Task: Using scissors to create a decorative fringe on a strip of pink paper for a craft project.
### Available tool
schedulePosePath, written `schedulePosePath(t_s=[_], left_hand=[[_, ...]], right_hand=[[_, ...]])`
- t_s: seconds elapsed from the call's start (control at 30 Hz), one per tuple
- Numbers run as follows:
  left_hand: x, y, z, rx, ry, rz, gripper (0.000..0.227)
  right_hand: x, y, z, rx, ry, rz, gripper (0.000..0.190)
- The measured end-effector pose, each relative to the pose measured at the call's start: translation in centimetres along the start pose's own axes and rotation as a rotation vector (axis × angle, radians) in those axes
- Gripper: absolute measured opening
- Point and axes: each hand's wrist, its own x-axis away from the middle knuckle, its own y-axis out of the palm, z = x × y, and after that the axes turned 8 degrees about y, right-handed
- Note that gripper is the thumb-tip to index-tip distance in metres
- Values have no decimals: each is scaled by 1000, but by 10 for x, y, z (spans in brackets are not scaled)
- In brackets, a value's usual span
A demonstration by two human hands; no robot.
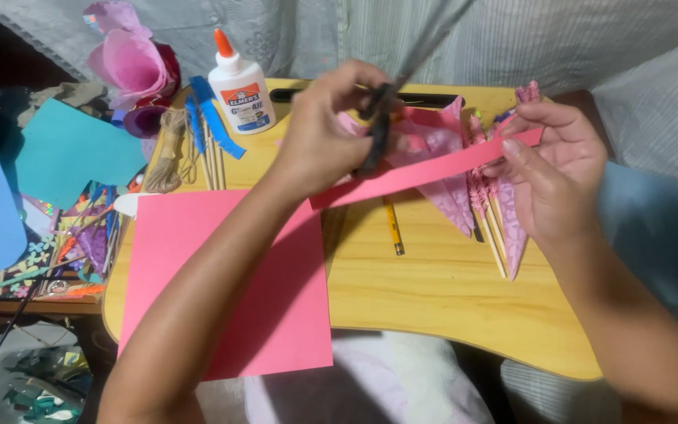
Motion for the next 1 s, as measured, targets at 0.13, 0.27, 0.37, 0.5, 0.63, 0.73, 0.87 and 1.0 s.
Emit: schedulePosePath(t_s=[0.13,0.27,0.37,0.5,0.63,0.73,0.87,1.0], left_hand=[[4,18,-16,264,-143,-52,39],[8,10,-13,403,-242,-156,31],[8,1,-12,408,-221,-184,27],[5,-6,1,362,-252,-108,23],[6,-7,6,362,-313,31,19],[11,-13,16,386,-245,-22,19],[20,-17,24,-2,-156,29,26],[27,-10,30,-35,-158,127,25]], right_hand=[[0,-3,3,96,-73,47,29],[0,0,-2,95,-84,200,25],[-6,-6,-3,17,-72,283,23],[-7,-9,-9,11,-84,325,24],[-9,-14,-5,111,-162,326,24],[-11,-18,-3,106,-189,300,26],[-9,-17,1,138,-231,234,26],[1,-10,-1,366,-419,92,16]])
